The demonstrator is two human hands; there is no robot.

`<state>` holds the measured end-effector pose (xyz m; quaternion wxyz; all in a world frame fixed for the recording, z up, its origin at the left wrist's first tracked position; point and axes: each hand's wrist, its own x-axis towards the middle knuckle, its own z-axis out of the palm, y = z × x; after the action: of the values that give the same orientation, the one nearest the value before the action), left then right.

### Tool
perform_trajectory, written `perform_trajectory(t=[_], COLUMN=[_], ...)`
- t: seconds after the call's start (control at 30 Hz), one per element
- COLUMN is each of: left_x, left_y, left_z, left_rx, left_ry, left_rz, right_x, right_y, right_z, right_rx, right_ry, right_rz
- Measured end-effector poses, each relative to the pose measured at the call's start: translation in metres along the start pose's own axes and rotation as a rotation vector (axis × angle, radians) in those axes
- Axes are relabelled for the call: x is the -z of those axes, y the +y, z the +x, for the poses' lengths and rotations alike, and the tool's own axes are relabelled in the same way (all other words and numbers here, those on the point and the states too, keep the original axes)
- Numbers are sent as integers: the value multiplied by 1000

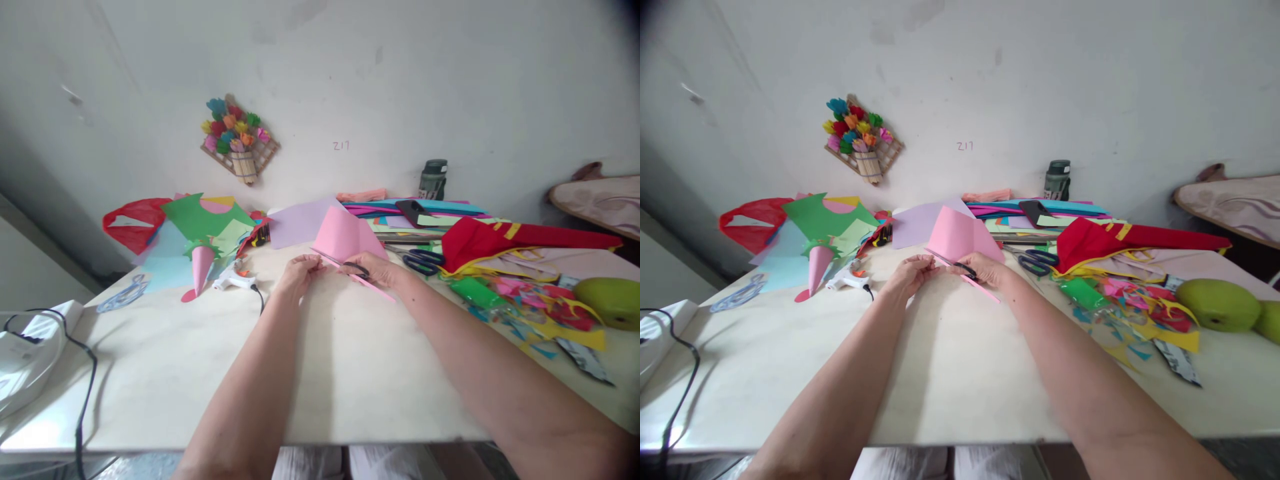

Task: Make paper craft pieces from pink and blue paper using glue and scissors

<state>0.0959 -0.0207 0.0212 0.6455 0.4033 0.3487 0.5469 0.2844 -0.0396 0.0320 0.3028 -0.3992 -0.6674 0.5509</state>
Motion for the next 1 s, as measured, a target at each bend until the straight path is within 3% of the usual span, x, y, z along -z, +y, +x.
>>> perform_trajectory(t=[0.47,0.7,1.0], left_x=[-1,1,2], left_y=[2,2,1], left_z=[-1,2,3], left_rx=[31,33,25], left_ry=[8,83,39], left_rz=[-7,-46,-33], right_x=[1,1,3], right_y=[3,0,5], right_z=[2,1,2], right_rx=[18,6,-4], right_ry=[-8,-11,-7], right_rz=[-34,-53,-40])
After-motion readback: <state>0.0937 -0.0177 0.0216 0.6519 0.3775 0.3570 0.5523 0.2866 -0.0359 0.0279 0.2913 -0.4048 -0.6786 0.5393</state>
